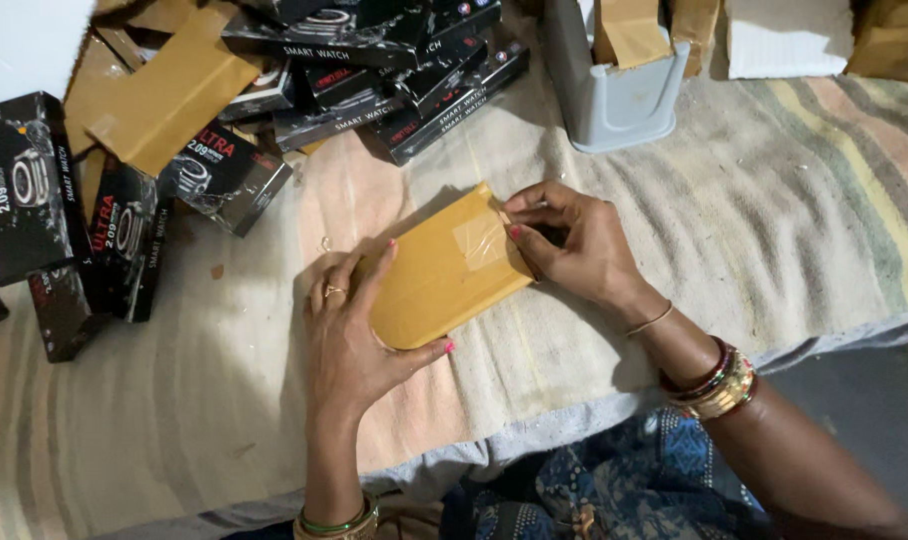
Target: The person packs smart watches into cardboard boxes. They open a product box, place the watch and accessories inside, close it, and then seal the outer shipping box with tape.
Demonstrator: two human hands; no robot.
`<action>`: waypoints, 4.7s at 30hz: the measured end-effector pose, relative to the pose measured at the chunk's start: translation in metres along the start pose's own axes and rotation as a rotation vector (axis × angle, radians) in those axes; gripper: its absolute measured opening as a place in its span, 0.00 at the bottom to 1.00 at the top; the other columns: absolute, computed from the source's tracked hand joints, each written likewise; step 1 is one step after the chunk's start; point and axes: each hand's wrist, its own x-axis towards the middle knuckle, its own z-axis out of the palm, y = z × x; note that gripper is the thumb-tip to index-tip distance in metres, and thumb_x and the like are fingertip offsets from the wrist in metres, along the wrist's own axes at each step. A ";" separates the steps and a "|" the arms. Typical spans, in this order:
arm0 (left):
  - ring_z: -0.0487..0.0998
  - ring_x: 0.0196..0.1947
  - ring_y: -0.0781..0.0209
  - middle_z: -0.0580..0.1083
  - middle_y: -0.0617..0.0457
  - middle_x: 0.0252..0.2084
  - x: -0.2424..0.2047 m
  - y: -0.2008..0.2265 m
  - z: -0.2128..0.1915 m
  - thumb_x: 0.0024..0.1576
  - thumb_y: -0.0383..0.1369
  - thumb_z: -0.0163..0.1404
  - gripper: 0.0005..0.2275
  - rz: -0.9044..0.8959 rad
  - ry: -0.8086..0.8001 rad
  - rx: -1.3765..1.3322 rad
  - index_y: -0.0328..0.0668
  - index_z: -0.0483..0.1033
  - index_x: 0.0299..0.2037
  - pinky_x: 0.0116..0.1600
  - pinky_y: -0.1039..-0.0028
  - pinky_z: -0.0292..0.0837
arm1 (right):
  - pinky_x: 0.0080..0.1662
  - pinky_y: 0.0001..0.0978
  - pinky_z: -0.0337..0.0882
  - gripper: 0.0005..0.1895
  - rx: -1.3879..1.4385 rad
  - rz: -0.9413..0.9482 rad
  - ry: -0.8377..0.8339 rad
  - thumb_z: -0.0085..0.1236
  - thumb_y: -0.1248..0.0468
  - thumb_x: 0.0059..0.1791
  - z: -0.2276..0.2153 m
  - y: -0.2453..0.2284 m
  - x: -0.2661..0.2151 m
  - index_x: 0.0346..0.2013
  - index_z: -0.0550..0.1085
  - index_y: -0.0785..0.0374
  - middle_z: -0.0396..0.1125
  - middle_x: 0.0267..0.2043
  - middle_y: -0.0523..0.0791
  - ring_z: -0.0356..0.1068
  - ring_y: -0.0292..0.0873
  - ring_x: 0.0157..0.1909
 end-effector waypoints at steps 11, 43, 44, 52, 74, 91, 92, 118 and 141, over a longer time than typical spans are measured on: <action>0.59 0.67 0.36 0.65 0.39 0.67 0.000 0.000 0.000 0.25 0.52 0.73 0.53 -0.054 -0.043 0.005 0.58 0.65 0.69 0.67 0.49 0.55 | 0.37 0.37 0.73 0.15 -0.356 0.043 -0.046 0.54 0.61 0.54 0.019 0.009 0.025 0.50 0.79 0.68 0.73 0.36 0.51 0.73 0.45 0.32; 0.46 0.80 0.64 0.47 0.60 0.80 0.246 0.153 0.138 0.56 0.20 0.48 0.36 0.441 0.168 0.232 0.53 0.51 0.77 0.74 0.27 0.37 | 0.56 0.55 0.61 0.11 -0.871 0.041 0.497 0.65 0.58 0.51 -0.122 0.054 0.107 0.32 0.80 0.65 0.69 0.47 0.59 0.64 0.62 0.53; 0.47 0.79 0.65 0.47 0.63 0.80 0.248 0.149 0.142 0.58 0.22 0.48 0.34 0.446 0.182 0.213 0.55 0.52 0.76 0.73 0.26 0.37 | 0.58 0.55 0.60 0.11 -0.831 0.005 0.496 0.65 0.59 0.50 -0.122 0.055 0.108 0.30 0.80 0.64 0.71 0.45 0.56 0.66 0.58 0.53; 0.49 0.77 0.70 0.53 0.76 0.76 0.237 0.136 0.128 0.57 0.25 0.54 0.33 0.477 0.159 0.149 0.72 0.62 0.71 0.71 0.23 0.34 | 0.45 0.49 0.65 0.16 -0.662 -0.061 0.684 0.71 0.62 0.51 -0.094 0.057 0.067 0.29 0.75 0.71 0.66 0.38 0.56 0.66 0.54 0.41; 0.85 0.40 0.56 0.82 0.45 0.41 0.154 0.009 0.053 0.46 0.42 0.67 0.23 0.047 -0.173 -0.404 0.36 0.79 0.48 0.45 0.69 0.79 | 0.36 0.19 0.67 0.03 0.080 0.075 0.575 0.61 0.74 0.53 -0.091 0.062 0.046 0.36 0.80 0.66 0.74 0.33 0.40 0.67 0.30 0.31; 0.69 0.63 0.53 0.67 0.43 0.65 0.147 0.033 -0.003 0.49 0.29 0.66 0.37 0.413 -0.508 -0.772 0.43 0.60 0.69 0.62 0.65 0.67 | 0.32 0.34 0.67 0.13 -0.549 0.244 0.567 0.71 0.61 0.49 -0.108 0.090 0.039 0.33 0.80 0.70 0.69 0.24 0.47 0.66 0.37 0.25; 0.72 0.61 0.58 0.71 0.49 0.61 0.145 0.041 -0.005 0.48 0.29 0.64 0.35 0.293 -0.566 -0.796 0.49 0.62 0.67 0.60 0.67 0.71 | 0.32 0.33 0.67 0.13 -0.527 0.200 0.561 0.70 0.61 0.50 -0.107 0.087 0.038 0.34 0.79 0.71 0.69 0.24 0.46 0.65 0.37 0.26; 0.79 0.47 0.42 0.79 0.48 0.43 0.126 0.087 0.010 0.46 0.36 0.65 0.20 0.310 -0.178 -0.278 0.49 0.70 0.47 0.46 0.56 0.72 | 0.39 0.33 0.69 0.68 -0.492 -0.375 0.583 0.81 0.45 0.24 -0.046 0.025 0.008 0.64 0.53 0.77 0.59 0.45 0.49 0.61 0.43 0.40; 0.80 0.44 0.41 0.80 0.47 0.41 0.127 0.085 0.013 0.48 0.42 0.66 0.21 0.320 -0.131 -0.263 0.48 0.71 0.46 0.44 0.55 0.72 | 0.33 0.24 0.67 0.14 -0.229 -0.011 0.352 0.75 0.60 0.43 -0.023 0.022 -0.012 0.31 0.79 0.67 0.70 0.32 0.40 0.66 0.29 0.31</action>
